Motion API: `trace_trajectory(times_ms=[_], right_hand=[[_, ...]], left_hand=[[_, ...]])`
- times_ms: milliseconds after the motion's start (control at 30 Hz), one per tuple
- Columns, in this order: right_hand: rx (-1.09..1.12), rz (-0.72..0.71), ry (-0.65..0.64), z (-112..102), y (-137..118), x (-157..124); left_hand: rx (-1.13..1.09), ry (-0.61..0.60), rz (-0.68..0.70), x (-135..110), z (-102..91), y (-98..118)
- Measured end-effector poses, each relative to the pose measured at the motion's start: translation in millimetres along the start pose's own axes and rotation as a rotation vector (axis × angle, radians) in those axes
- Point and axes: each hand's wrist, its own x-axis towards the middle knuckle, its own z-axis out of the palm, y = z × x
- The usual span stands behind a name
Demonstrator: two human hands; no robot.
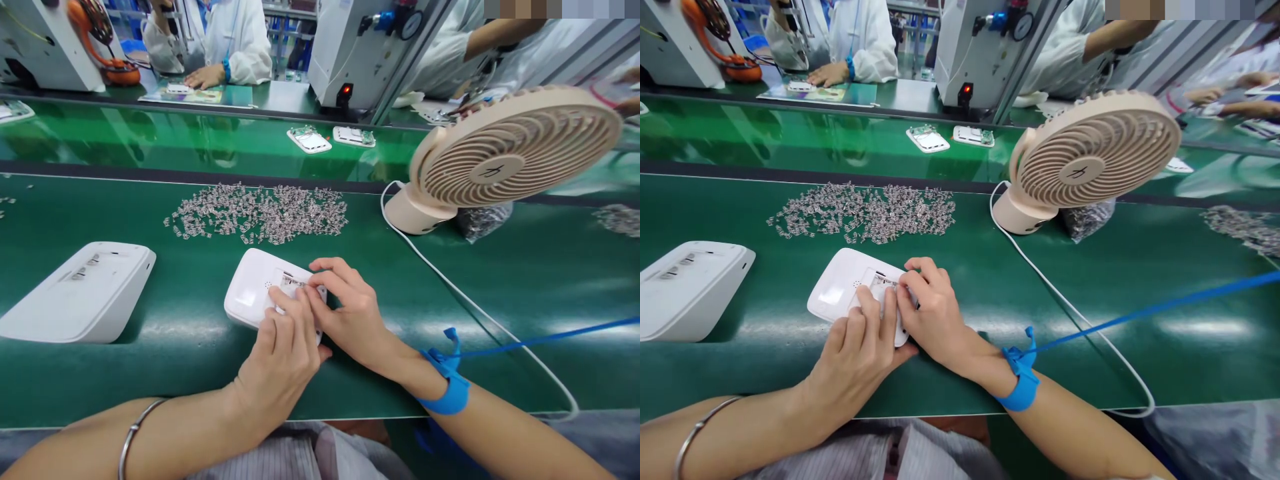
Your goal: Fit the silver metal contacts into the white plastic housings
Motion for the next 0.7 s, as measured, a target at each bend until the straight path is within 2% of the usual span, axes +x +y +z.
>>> trace_trajectory(times_ms=[367,500,700], right_hand=[[0.126,0.122,-0.083,-8.5,0.0,-3.4],[0.158,0.091,-0.088,-14.2,-2.7,-11.3],[0.080,0.031,-0.081,-13.6,-4.2,-19.2]], left_hand=[[-0.165,-0.011,-0.020,3.2,4.6,-2.5],[-0.161,-0.004,-0.039,1.4,6.4,-0.1],[-0.162,0.006,-0.034,1.7,5.9,0.6]])
